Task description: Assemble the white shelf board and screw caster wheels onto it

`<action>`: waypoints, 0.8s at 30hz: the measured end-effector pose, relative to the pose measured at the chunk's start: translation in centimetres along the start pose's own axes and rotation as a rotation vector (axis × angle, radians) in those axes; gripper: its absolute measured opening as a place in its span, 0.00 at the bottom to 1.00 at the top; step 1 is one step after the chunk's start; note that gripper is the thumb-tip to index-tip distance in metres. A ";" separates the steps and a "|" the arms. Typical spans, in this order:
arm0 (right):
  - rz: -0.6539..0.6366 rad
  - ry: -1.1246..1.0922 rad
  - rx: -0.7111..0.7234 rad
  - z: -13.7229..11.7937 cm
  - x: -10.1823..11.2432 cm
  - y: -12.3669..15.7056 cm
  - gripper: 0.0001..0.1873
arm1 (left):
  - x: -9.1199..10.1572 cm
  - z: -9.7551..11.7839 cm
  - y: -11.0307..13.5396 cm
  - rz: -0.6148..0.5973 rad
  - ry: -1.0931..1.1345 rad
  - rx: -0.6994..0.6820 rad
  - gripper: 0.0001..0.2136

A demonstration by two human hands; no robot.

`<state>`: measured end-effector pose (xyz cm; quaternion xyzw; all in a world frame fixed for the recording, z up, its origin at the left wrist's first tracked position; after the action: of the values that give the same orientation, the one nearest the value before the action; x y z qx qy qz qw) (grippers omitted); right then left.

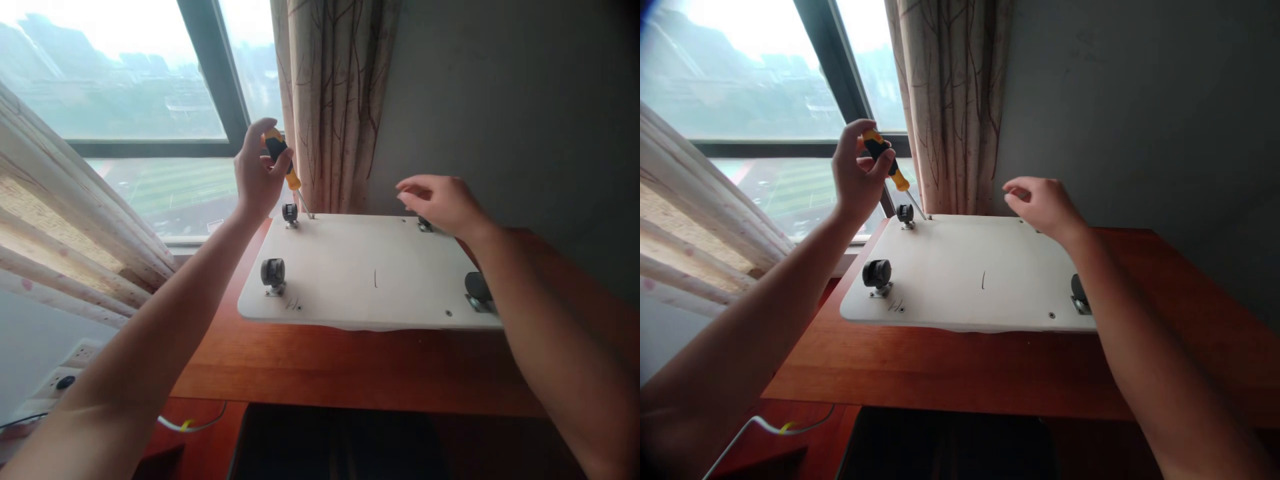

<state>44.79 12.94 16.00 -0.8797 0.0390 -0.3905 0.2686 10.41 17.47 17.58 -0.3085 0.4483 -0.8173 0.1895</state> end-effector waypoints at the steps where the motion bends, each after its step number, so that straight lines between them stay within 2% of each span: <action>1: 0.044 -0.026 -0.048 1.6 1.9 1.6 0.13 | -0.4 -0.2 -0.3 -0.008 -0.011 0.000 0.22; 3: 0.180 -0.116 -0.205 5.3 5.0 5.0 0.14 | -1.2 -0.5 -0.9 -0.028 -0.046 0.008 0.23; 5: 0.290 -0.175 -0.351 8.9 6.7 8.6 0.13 | -1.8 -0.8 -1.3 -0.054 -0.086 0.024 0.25; 8: 0.416 -0.263 -0.464 13.0 7.0 13.7 0.11 | -2.4 -1.2 -1.6 -0.075 -0.135 0.059 0.26; 11: 0.589 -0.367 -0.524 15.4 6.0 17.6 0.13 | -2.7 -1.4 -1.8 -0.128 -0.177 0.077 0.27; 13: 0.654 -0.446 -0.576 16.4 5.0 19.4 0.14 | -2.8 -1.3 -1.9 -0.170 -0.222 0.067 0.28; 17: 0.669 -0.632 -0.662 17.2 2.9 20.7 0.17 | -2.6 -0.9 -2.0 -0.177 -0.308 0.079 0.25; 20: 0.669 -0.721 -0.693 16.6 1.7 20.6 0.19 | -2.5 -0.5 -1.9 -0.175 -0.317 0.119 0.22; 24: 0.739 -0.785 -0.703 15.4 0.7 20.7 0.20 | -2.4 -0.1 -1.7 -0.147 -0.310 0.165 0.23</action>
<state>59.12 1.91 -2.39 -0.9212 0.3639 0.1149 0.0753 12.06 19.84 18.18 -0.4462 0.3213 -0.8056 0.2207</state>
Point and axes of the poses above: each hand's wrist, its own y-axis away from the middle knuckle, its own x-axis out of the back of the hand, z = x × y, the point moved 3 cm from there along -y, towards the middle knuckle, and after that the axes turned 5 degrees about -y, right-handed, at the moved point
